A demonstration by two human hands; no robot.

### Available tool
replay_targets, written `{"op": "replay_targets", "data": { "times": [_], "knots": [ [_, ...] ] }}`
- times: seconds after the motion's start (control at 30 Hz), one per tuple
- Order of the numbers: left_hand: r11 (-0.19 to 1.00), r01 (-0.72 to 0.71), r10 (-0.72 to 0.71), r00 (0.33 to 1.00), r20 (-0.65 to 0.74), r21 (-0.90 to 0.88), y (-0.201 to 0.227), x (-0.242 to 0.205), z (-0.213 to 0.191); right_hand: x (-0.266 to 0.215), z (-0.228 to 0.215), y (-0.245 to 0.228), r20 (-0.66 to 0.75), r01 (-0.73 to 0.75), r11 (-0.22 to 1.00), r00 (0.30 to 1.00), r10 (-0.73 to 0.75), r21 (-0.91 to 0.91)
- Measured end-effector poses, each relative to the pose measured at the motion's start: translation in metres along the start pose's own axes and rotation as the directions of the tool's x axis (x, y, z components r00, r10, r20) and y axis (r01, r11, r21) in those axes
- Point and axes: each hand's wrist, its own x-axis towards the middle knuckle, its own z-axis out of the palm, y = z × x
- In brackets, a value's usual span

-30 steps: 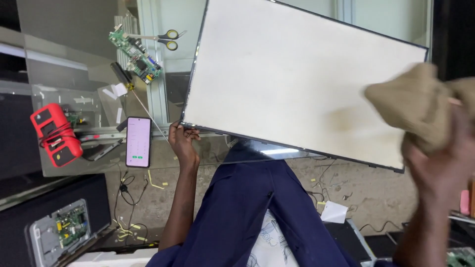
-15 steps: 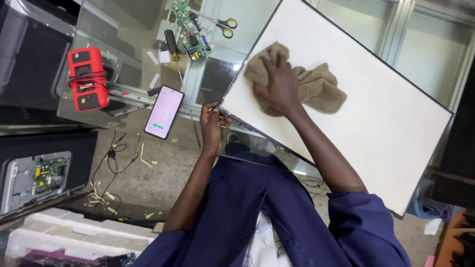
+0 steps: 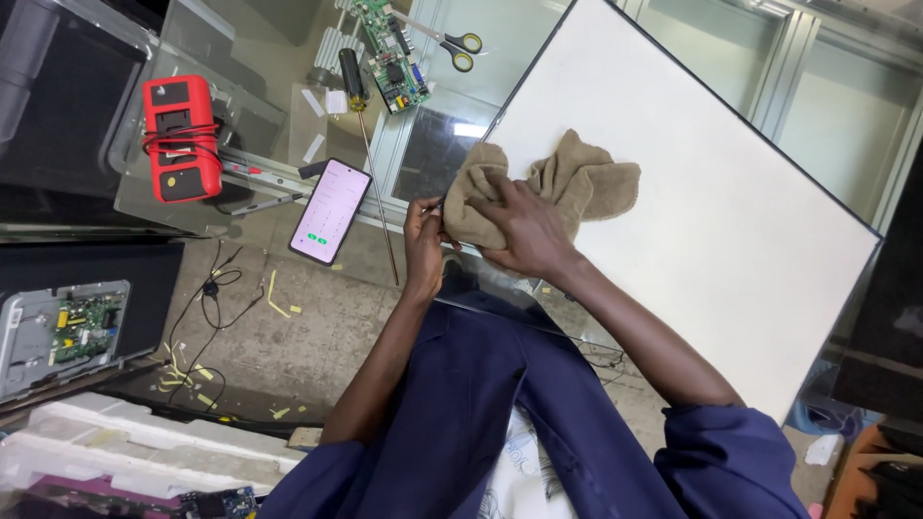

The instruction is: The person wipes the back of a large white monitor screen with a cloth, then peels off a protective plastic film from a corner by hand and continues wiping the exposed surface.

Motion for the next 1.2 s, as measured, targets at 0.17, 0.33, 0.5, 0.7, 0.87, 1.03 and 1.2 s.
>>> {"op": "replay_targets", "data": {
  "times": [0.17, 0.33, 0.5, 0.7, 0.87, 1.03, 1.2],
  "knots": [
    [0.999, 0.000, 0.001, 1.000, 0.021, -0.043, -0.005, 0.002, 0.001, 0.007, -0.014, -0.006, -0.049, -0.156, 0.987, 0.987, 0.153, -0.049],
    [1.000, -0.008, 0.009, 0.999, 0.040, -0.025, 0.001, 0.003, 0.001, -0.009, -0.012, -0.014, -0.065, -0.086, 0.995, 0.994, 0.083, -0.043],
    [0.998, 0.008, -0.008, 1.000, -0.001, -0.067, 0.001, 0.001, 0.003, -0.084, -0.030, 0.018, 0.209, -0.122, 0.989, 0.968, 0.136, -0.078],
    [0.995, 0.058, -0.064, 0.995, -0.082, -0.082, 0.008, -0.002, 0.006, -0.206, -0.089, 0.100, 0.379, -0.440, 0.898, 0.827, 0.415, -0.024],
    [0.996, 0.029, -0.039, 0.992, -0.117, -0.090, -0.005, 0.003, 0.006, -0.236, -0.167, 0.067, 0.160, -0.814, 0.563, 0.542, 0.825, -0.144],
    [0.997, 0.029, -0.035, 0.996, -0.084, -0.068, -0.003, 0.000, 0.009, -0.215, -0.152, 0.041, -0.103, -0.749, 0.559, 0.563, 0.820, 0.355],
    [0.999, 0.032, -0.036, 0.995, -0.089, -0.042, -0.001, 0.000, 0.010, -0.116, -0.081, 0.017, 0.018, -0.659, 0.738, 0.748, 0.664, 0.146]
  ]
}}
